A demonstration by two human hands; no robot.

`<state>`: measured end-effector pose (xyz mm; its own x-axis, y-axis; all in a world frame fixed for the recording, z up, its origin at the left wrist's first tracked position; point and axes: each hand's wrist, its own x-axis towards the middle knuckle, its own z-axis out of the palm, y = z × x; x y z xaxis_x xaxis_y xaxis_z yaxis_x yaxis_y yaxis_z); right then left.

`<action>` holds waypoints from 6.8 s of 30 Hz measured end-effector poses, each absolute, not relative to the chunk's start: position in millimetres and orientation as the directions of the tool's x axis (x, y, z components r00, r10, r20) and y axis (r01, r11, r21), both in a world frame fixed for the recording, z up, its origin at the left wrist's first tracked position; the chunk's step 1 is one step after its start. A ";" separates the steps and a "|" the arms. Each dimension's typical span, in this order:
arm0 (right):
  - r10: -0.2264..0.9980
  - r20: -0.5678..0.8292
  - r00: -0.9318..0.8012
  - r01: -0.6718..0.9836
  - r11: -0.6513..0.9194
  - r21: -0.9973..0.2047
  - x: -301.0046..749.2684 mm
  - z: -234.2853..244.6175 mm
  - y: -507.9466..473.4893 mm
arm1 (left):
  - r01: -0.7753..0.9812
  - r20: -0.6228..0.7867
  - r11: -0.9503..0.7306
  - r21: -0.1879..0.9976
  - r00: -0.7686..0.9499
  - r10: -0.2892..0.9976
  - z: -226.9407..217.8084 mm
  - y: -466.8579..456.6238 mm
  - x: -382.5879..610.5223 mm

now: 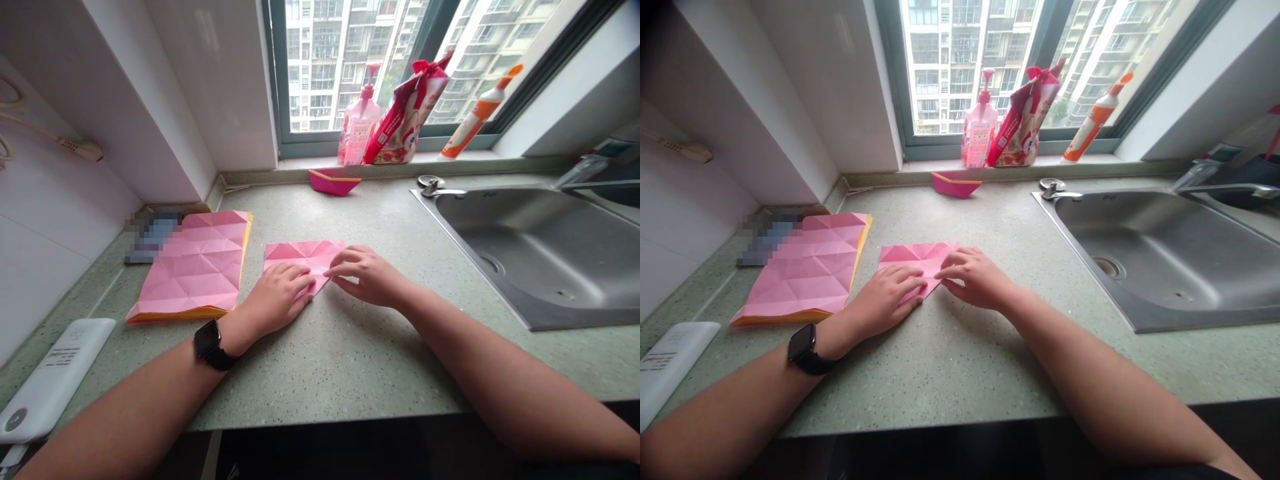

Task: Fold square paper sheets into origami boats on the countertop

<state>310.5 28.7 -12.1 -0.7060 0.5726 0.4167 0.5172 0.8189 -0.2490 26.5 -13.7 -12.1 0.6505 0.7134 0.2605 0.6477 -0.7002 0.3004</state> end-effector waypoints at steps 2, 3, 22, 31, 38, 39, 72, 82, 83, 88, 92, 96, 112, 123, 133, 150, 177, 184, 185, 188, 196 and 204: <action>0.551 0.367 -0.749 0.482 0.834 -0.268 308.5 -14.5 27.6 | 0.656 0.242 -0.696 0.291 0.654 0.717 -11.1 -14.9 25.8; 0.549 0.348 -0.760 0.476 0.834 -0.278 308.0 -15.7 27.5 | 0.654 0.233 -0.699 0.289 0.660 0.714 -10.5 -15.5 24.8; 0.678 0.277 -0.681 0.565 0.727 -0.389 333.5 -14.5 51.7 | 0.623 0.046 -0.724 0.296 0.747 0.663 0.7 -17.5 10.7; 0.804 0.262 -0.534 0.750 0.593 -0.292 345.9 -20.8 63.9 | 0.628 0.030 -0.713 0.311 0.744 0.668 2.3 -16.6 10.7; 0.701 0.397 -0.592 0.684 0.698 -0.212 328.1 -10.7 44.3 | 0.610 0.083 -0.727 0.315 0.745 0.662 -3.1 -16.2 10.7; 0.676 0.399 -0.620 0.647 0.728 -0.228 323.5 -10.5 40.4 | 0.609 0.091 -0.730 0.311 0.745 0.661 -4.2 -16.4 10.7; 0.726 0.281 -0.627 0.675 0.687 -0.270 320.9 -20.3 44.8 | 0.534 0.236 -0.822 0.199 0.788 0.569 11.2 0.5 -23.1; 0.707 0.287 -0.647 0.645 0.707 -0.290 320.2 -22.0 46.0 | 0.557 0.277 -0.813 0.170 0.765 0.582 4.5 9.4 -21.7; 0.706 0.287 -0.647 0.643 0.708 -0.293 320.3 -22.1 46.1 | 0.552 0.287 -0.816 0.171 0.765 0.577 3.5 9.9 -22.0; 0.705 0.267 -0.657 0.632 0.708 -0.313 319.9 -19.7 45.9 | 0.537 0.351 -0.828 0.162 0.753 0.557 1.9 9.3 -23.1; 0.711 0.244 -0.660 0.638 0.701 -0.318 318.9 -15.2 42.8 | 0.546 0.399 -0.817 0.186 0.717 0.571 4.5 7.4 -23.1; 0.697 0.218 -0.684 0.643 0.716 -0.271 317.9 -14.2 38.3 | 0.548 0.448 -0.793 0.267 0.658 0.606 7.4 6.2 -21.2; 0.692 0.213 -0.689 0.653 0.721 -0.230 313.5 -14.0 34.6 | 0.486 0.476 -0.813 0.320 0.660 0.581 1.5 10.0 -23.0; 0.586 0.250 -0.771 0.543 0.810 -0.224 308.5 -17.3 29.4 | 0.622 0.357 -0.710 0.330 0.614 0.704 10.6 5.4 -18.0; 0.554 0.231 -0.800 0.507 0.830 -0.233 304.7 -11.6 22.5 | 0.503 0.226 -0.792 0.347 0.774 0.591 13.9 8.9 -20.3; 0.531 0.251 -0.809 0.470 0.841 -0.267 306.5 -11.9 24.2 | 0.668 0.208 -0.675 0.314 0.645 0.735 8.1 11.3 -24.4; 0.538 0.256 -0.803 0.468 0.836 -0.287 306.1 -14.7 24.0 | 0.900 0.289 -0.392 0.192 0.330 0.899 -15.7 7.6 12.0; 0.556 0.230 -0.799 0.521 0.830 -0.197 297.1 -13.1 18.3 | 0.894 0.283 -0.411 0.179 0.353 0.892 -17.7 6.5 10.6; 0.563 0.231 -0.794 0.531 0.826 -0.187 296.2 -13.3 17.9 | 0.880 0.302 -0.436 0.190 0.370 0.879 -15.1 5.1 9.9; 0.575 0.245 -0.781 0.553 0.818 -0.156 294.7 -15.4 17.6 | 0.754 0.354 -0.613 0.238 0.520 0.777 -4.2 -2.1 6.6; 0.564 0.249 -0.787 0.548 0.825 -0.138 297.0 -16.3 18.1 | 0.510 0.151 -0.796 0.325 0.803 0.576 6.6 -10.6 -2.9; 0.556 0.276 -0.784 0.531 0.831 -0.167 295.0 -17.7 17.1 | 0.506 0.140 -0.779 0.370 0.799 0.585 5.3 -9.4 -4.7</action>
